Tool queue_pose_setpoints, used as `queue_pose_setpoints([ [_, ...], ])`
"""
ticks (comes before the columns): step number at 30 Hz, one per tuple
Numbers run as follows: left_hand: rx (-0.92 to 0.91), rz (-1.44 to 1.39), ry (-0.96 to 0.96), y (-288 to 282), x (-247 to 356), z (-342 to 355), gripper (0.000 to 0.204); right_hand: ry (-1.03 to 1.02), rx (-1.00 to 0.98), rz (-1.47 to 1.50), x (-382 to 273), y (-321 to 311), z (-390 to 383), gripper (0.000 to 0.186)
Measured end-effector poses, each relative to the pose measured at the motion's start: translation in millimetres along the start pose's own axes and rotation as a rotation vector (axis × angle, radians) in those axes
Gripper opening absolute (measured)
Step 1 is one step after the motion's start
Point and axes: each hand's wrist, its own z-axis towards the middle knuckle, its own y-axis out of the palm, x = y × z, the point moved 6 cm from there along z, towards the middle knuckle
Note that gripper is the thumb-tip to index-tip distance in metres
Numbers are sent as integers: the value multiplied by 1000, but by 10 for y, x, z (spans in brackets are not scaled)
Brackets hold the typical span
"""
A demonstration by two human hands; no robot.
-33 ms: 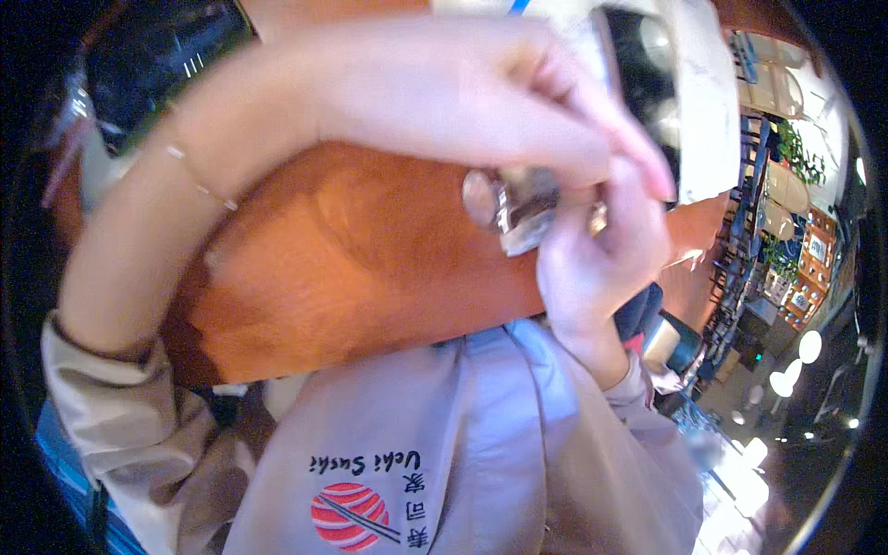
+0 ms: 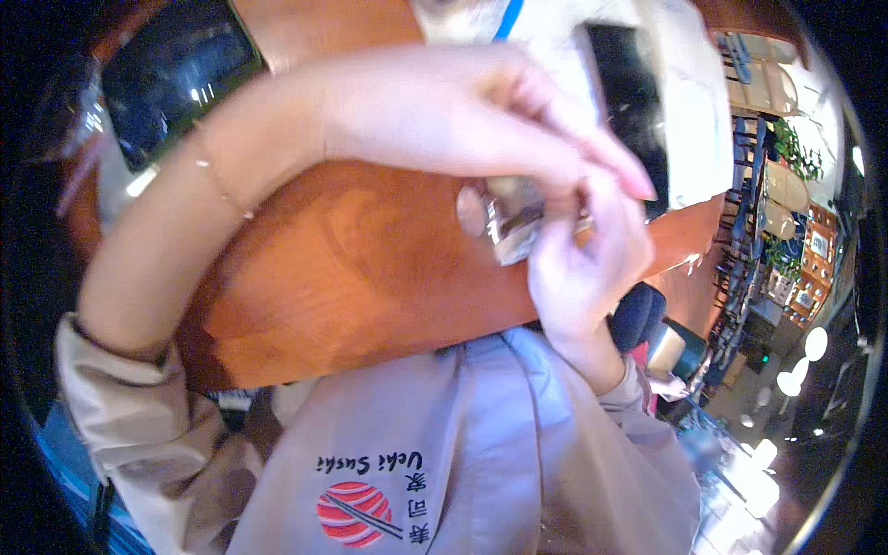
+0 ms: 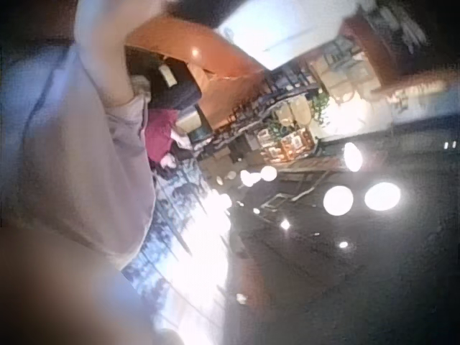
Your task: The person uses a small screwdriver to remove a pin from a metal watch band, then reinserts the pin to reassemble the band. They handle the band and pin repeatedly, testing the clasp and alignment.
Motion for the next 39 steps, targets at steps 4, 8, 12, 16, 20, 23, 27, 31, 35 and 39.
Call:
queue_pose_setpoints([
  [4,15,-125,71,-89,122,-3,62,57,194,182,25,-437,27,18],
  [8,154,242,-70,-178,537,-75,43,366,391,264,101,-793,157,14],
  [12,263,829,-273,-167,489,-124,22,376,-9,142,116,-461,108,12],
  [16,206,869,-314,-69,469,-129,19,205,58,116,112,-392,174,14],
  [20,249,799,-300,-55,429,-122,19,156,96,198,146,-437,163,12],
  [23,283,799,-310,1,407,-123,20,314,61,342,219,-458,85,13],
  [27,443,880,-292,98,389,-126,20,293,-60,241,247,-514,88,12],
  [31,608,1031,-328,173,370,-146,17,182,-147,194,257,-448,161,14],
  [35,736,918,-366,198,271,-142,10,30,-257,229,288,-361,229,16],
  [39,811,882,-294,220,192,-160,13,-133,-373,192,309,-272,253,19],
])
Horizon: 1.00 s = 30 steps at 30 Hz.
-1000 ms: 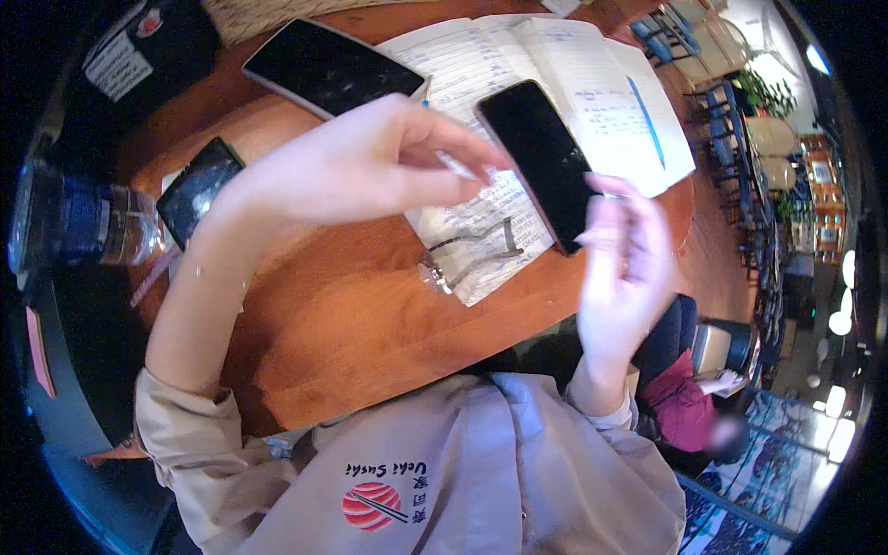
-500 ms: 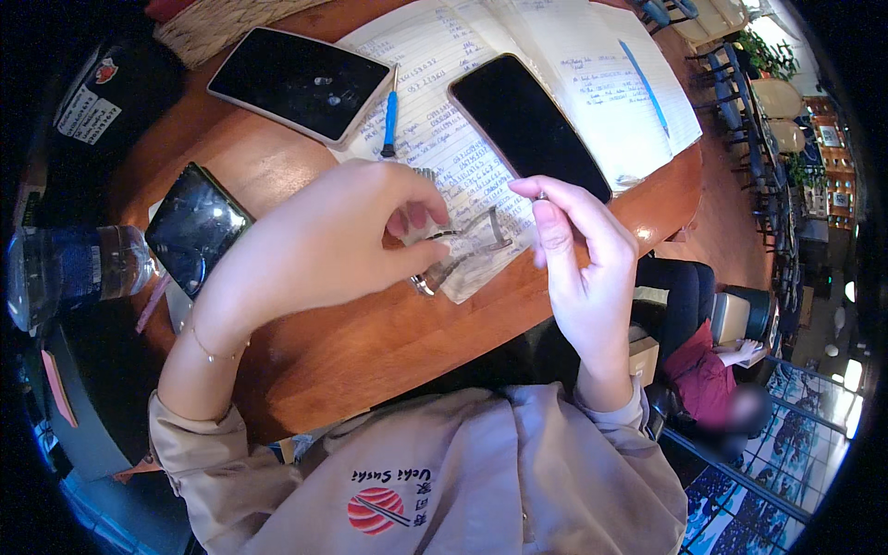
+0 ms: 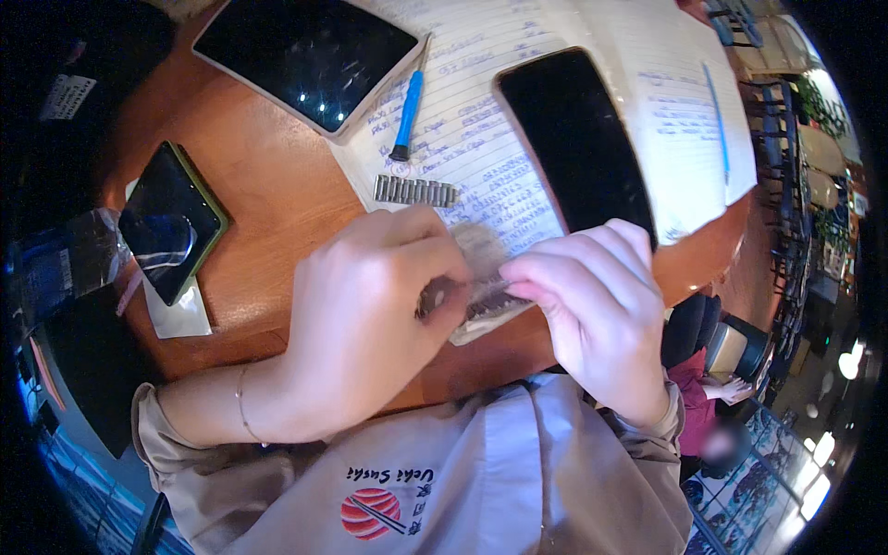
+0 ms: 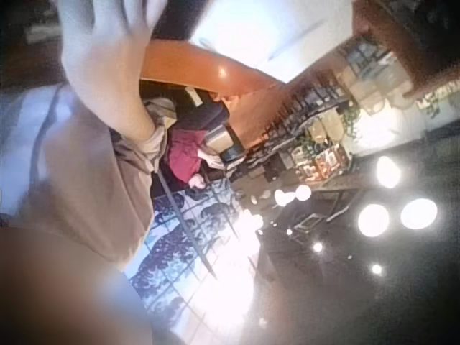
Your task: The person uses a small screwdriver to remove a pin from a metal watch band, then reinserts the pin to reassemble the band. They handle the band and pin repeatedly, testing the clasp and alignment.
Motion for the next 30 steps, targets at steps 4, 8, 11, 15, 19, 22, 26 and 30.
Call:
queue_pose_setpoints([
  [4,-18,-19,-9,-8,11,-3,17,-71,-58,-64,-25,8,117,24],
  [8,-68,-55,-24,19,-48,34,20,-105,-117,-90,32,61,146,28],
  [11,-70,-63,-21,17,-47,13,21,-134,-132,-98,26,89,130,30],
  [15,-64,-47,11,22,-58,51,22,-168,-134,-104,70,119,119,33],
  [19,-63,-37,13,22,-63,60,23,-165,-139,-100,90,130,113,32],
  [22,-50,-27,22,20,-49,59,23,-172,-97,-108,82,129,94,32],
  [26,-55,-21,25,23,-48,63,24,-156,-111,-95,87,123,97,33],
  [30,-63,-19,23,39,-44,73,24,-166,-96,-88,100,132,70,33],
])
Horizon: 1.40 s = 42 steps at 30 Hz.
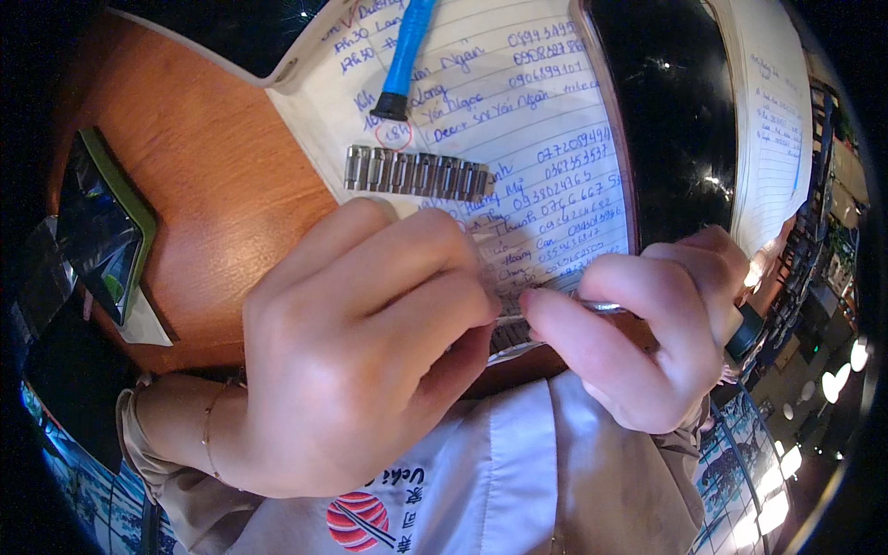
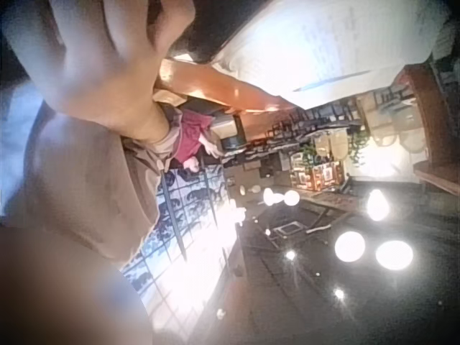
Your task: The person uses a small screwdriver to remove a pin from a metal watch band, then reinserts the pin to reassemble the band. They handle the band and pin repeatedly, testing the clasp and alignment.
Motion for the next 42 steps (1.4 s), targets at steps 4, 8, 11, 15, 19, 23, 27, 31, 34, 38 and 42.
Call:
queue_pose_setpoints([
  [4,4,1,5,1,-5,-10,23,-5,-1,-7,-10,8,-3,33],
  [8,-2,-4,7,0,-9,-12,24,0,-17,3,-13,9,9,32],
  [11,-15,-5,11,-4,-5,-2,24,12,-14,-18,-30,6,10,31],
  [15,-25,-3,22,-7,-2,-2,24,25,-10,-21,-41,5,18,31],
  [19,-26,-8,28,-4,-6,-3,24,4,-14,-10,-16,12,5,31],
  [23,-23,-1,16,-13,-12,-20,23,38,-63,19,-16,18,31,30],
  [27,-35,-4,38,-8,5,1,23,46,-73,5,-36,-14,61,29],
  [31,-41,3,41,-31,12,-12,24,-44,-1,-40,-86,16,68,28],
  [34,-39,0,54,-18,-7,-45,24,-83,-2,-12,-88,37,76,27],
  [38,-59,-2,76,-7,21,-33,23,-119,40,-18,-59,51,34,28],
  [42,-61,-11,81,-9,17,-31,24,-152,51,23,-50,44,62,31],
])
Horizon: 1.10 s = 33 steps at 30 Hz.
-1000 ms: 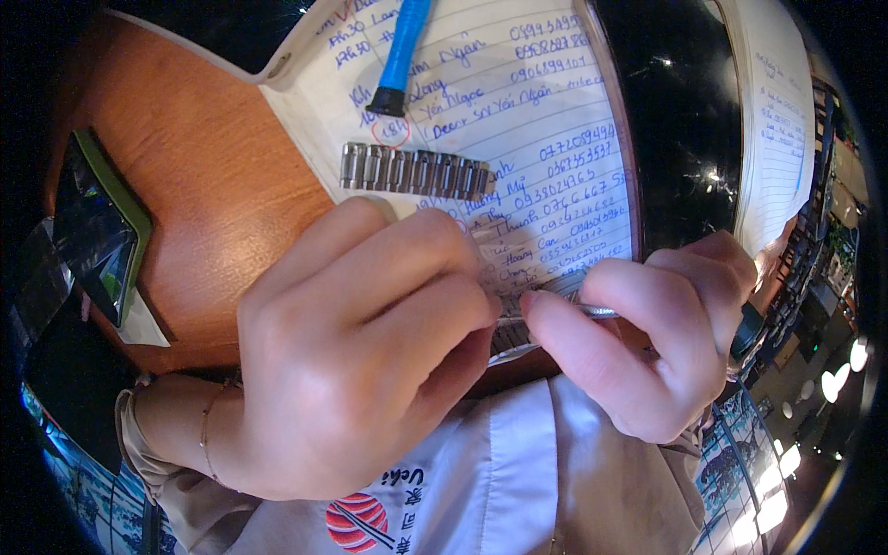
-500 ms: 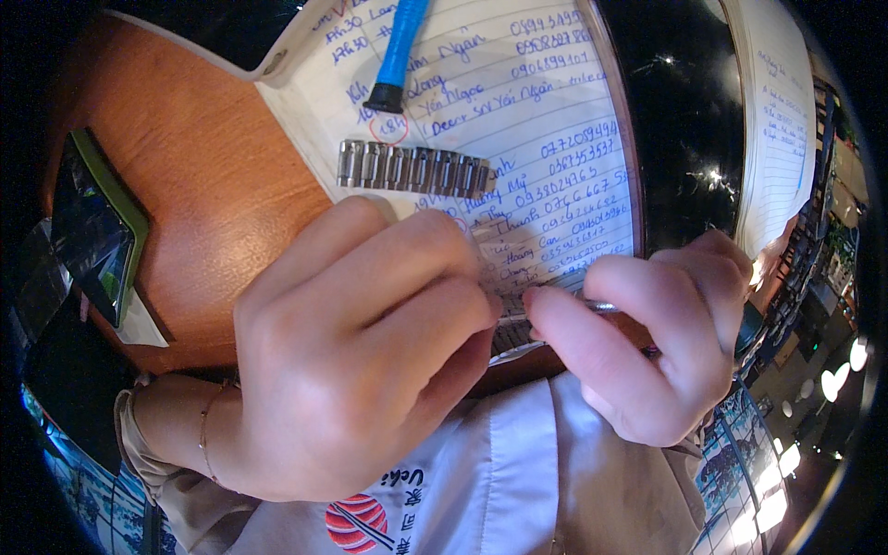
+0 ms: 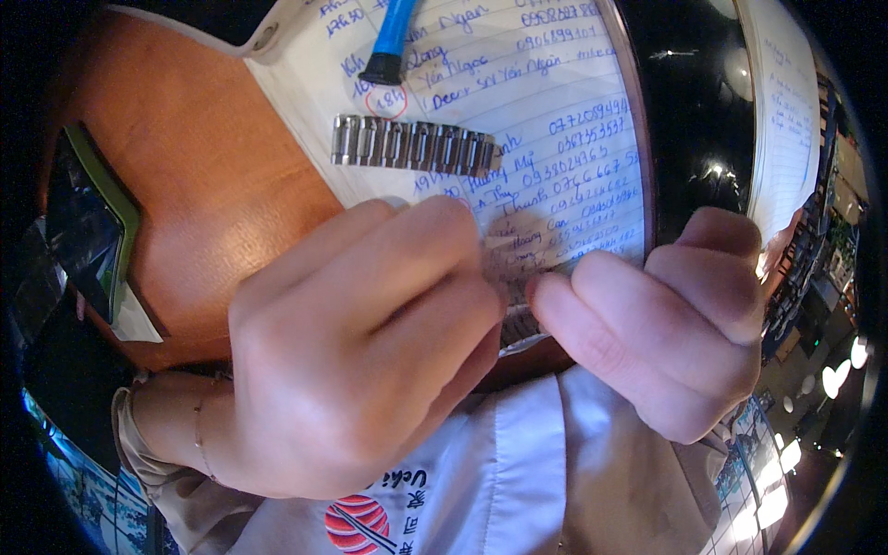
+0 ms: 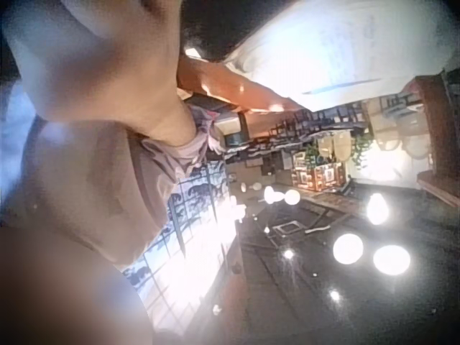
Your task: The person uses a small screwdriver to remove a pin from a metal watch band, then reinserts the pin to reassemble the band. They handle the band and pin repeatedly, testing the clasp and alignment.
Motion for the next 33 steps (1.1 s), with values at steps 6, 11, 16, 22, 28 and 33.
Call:
queue_pose_setpoints([
  [6,27,-63,9,1,-36,-24,23,-104,59,8,-36,8,-16,33],
  [11,-11,-75,22,-15,-31,-16,23,-93,-19,-68,-101,-20,40,33],
  [16,-25,-85,18,29,-46,-3,22,-72,30,-57,-50,3,-15,34],
  [22,-35,-75,15,22,-57,8,21,-122,-108,-104,-34,-19,3,36],
  [28,-47,-83,-3,28,-45,11,21,58,121,-18,-85,1,-159,31],
  [33,27,-85,7,16,-61,-14,22,-32,-68,-55,-72,-203,-83,16],
])
